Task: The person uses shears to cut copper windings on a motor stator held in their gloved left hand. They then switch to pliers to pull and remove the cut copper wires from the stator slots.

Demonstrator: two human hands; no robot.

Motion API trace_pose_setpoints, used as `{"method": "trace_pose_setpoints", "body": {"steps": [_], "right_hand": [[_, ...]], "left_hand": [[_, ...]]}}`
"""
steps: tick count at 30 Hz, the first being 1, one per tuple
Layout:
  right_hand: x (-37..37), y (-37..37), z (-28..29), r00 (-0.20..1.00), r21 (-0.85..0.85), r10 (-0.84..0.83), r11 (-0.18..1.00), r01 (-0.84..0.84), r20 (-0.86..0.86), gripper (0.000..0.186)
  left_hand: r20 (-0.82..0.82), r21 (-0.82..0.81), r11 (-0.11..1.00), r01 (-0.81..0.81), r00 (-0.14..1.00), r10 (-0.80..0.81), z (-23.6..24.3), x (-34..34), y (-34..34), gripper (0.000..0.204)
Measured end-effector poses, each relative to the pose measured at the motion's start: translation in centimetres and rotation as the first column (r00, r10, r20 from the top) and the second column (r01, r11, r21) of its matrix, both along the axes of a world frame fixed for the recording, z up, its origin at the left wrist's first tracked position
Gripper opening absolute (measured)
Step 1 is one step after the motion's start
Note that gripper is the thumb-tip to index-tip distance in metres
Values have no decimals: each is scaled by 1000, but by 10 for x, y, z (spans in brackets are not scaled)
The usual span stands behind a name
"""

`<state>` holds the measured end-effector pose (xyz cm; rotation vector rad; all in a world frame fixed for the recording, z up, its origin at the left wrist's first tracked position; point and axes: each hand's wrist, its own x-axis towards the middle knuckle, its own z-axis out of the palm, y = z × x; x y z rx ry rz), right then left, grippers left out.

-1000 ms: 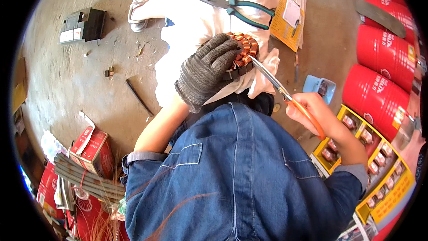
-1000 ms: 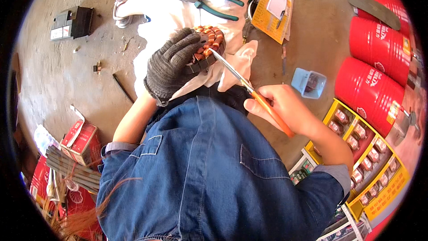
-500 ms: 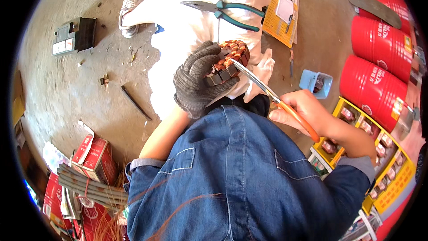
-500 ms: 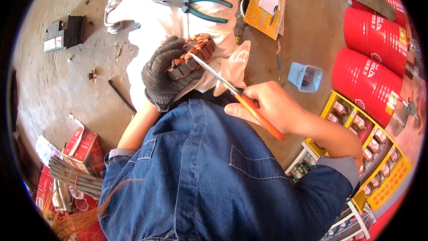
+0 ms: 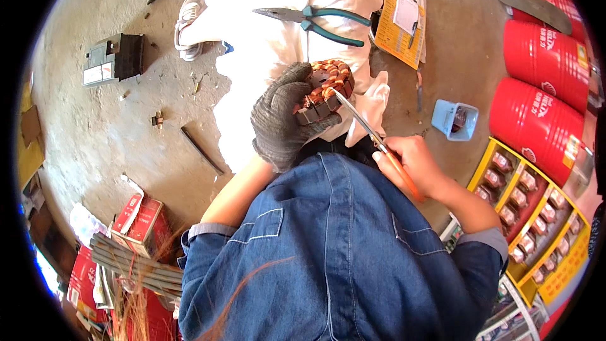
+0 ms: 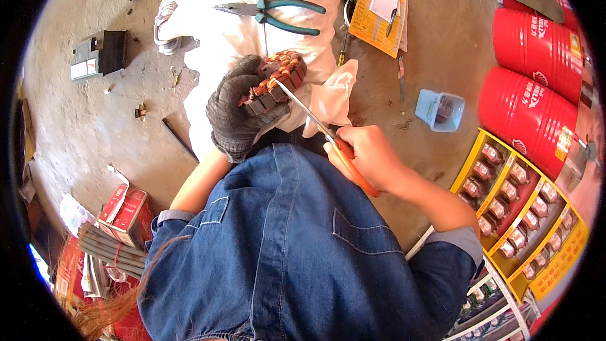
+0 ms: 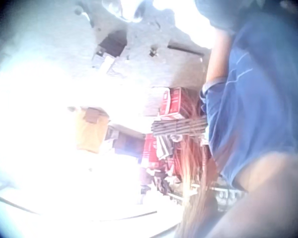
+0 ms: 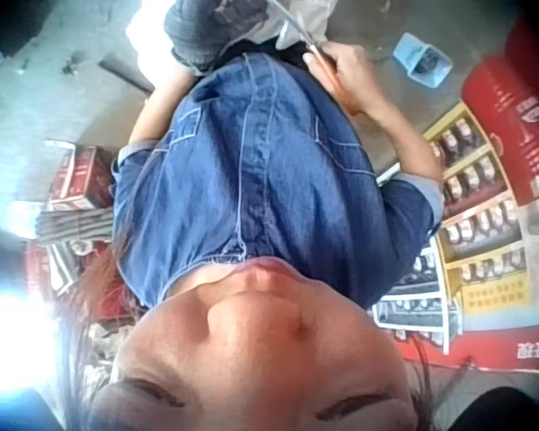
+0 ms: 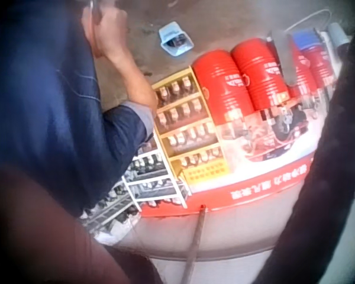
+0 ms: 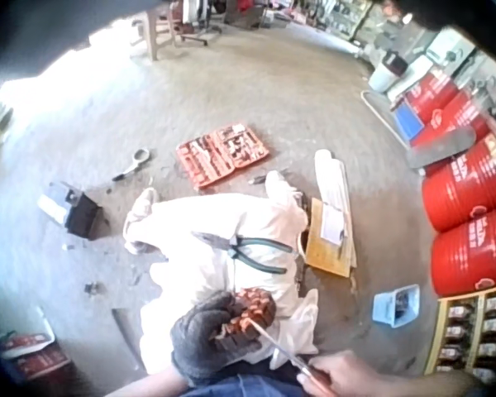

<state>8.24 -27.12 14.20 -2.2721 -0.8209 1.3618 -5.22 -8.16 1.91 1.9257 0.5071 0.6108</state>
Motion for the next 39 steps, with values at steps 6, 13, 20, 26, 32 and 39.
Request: {"method": "trace_pose_setpoints", "body": {"steps": [6,13,20,26,32,39], "right_hand": [[20,15,27,990,-68,106,991,-112,-94,38],[3,23,11,999,11,27,1000,-28,29,35],[-24,2,-25,983,177,-88,983,58,164,29],[-23,-17,-56,959,272,-67,962,-10,274,27],[-20,-32,-81,941,336,-73,941,-45,329,25],[-2,-37,-53,994,186,-35,982,15,103,50]], "left_hand": [[17,117,978,172,984,-175,-10,-4,19,70],[-170,-304,940,-154,980,106,-4,1,-5,85],[-103,-82,993,-88,992,79,-11,2,-7,64],[43,32,985,-169,985,168,-24,4,-16,51],[53,161,973,-168,985,161,-22,5,-23,53],[163,220,965,-144,981,109,-28,1,-23,49]]}}
